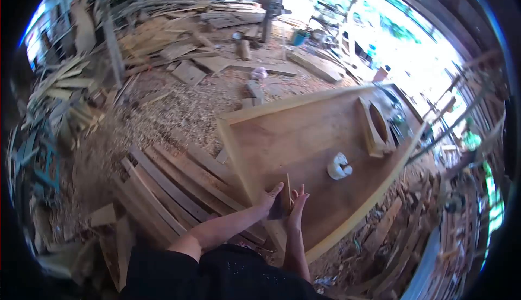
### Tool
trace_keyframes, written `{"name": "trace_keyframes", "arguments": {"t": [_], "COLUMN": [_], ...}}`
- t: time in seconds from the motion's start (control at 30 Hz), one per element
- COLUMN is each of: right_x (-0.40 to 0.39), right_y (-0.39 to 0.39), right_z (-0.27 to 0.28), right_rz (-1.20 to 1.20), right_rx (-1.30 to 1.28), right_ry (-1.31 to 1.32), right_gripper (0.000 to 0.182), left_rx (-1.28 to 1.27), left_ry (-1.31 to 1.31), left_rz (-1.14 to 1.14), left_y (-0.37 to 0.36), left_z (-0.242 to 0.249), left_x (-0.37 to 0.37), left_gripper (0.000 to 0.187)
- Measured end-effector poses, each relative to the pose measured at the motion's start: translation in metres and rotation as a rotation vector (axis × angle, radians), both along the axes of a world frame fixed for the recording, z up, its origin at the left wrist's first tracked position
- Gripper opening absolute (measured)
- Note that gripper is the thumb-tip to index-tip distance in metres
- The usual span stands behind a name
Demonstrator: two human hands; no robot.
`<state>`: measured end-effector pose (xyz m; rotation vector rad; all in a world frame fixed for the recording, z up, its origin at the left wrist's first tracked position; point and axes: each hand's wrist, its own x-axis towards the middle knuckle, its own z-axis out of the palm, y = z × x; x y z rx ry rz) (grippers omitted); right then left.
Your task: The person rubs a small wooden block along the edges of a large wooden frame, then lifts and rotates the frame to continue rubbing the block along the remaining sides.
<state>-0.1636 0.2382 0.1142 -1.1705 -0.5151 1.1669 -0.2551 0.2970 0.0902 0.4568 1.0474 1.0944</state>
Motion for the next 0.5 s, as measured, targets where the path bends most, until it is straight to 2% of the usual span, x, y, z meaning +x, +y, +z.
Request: {"name": "trace_keyframes", "arguments": {"t": [0.07, 0.13, 0.23, 0.3, 0.4, 0.5], "right_x": [-0.002, -0.006, -0.024, -0.032, -0.04, -0.035], "right_y": [0.015, 0.031, 0.043, 0.047, 0.055, 0.063], "right_z": [0.0, -0.008, -0.007, 0.0, 0.007, 0.015], "right_rz": [0.078, 0.191, 0.249, 0.269, 0.273, 0.299], "right_rx": [-0.011, 0.062, 0.088, 0.109, 0.125, 0.087], "right_ry": [0.015, 0.188, 0.192, 0.191, 0.264, 0.356], "right_gripper": [0.087, 0.091, 0.093, 0.093, 0.09, 0.087], "left_rx": [0.042, 0.025, 0.0, -0.031, 0.024, 0.05], "left_ry": [-0.099, -0.052, -0.025, -0.134, -0.095, -0.026], "left_rz": [-0.091, -0.054, -0.027, 0.037, 0.189, 0.141], "left_y": [0.001, 0.008, 0.021, 0.022, 0.025, 0.023], "left_z": [0.006, 0.015, 0.034, 0.042, 0.025, 0.009], "left_x": [-0.014, -0.026, -0.045, -0.055, -0.055, -0.059], "left_gripper": [0.054, 0.051, 0.047, 0.046, 0.047, 0.047]}}
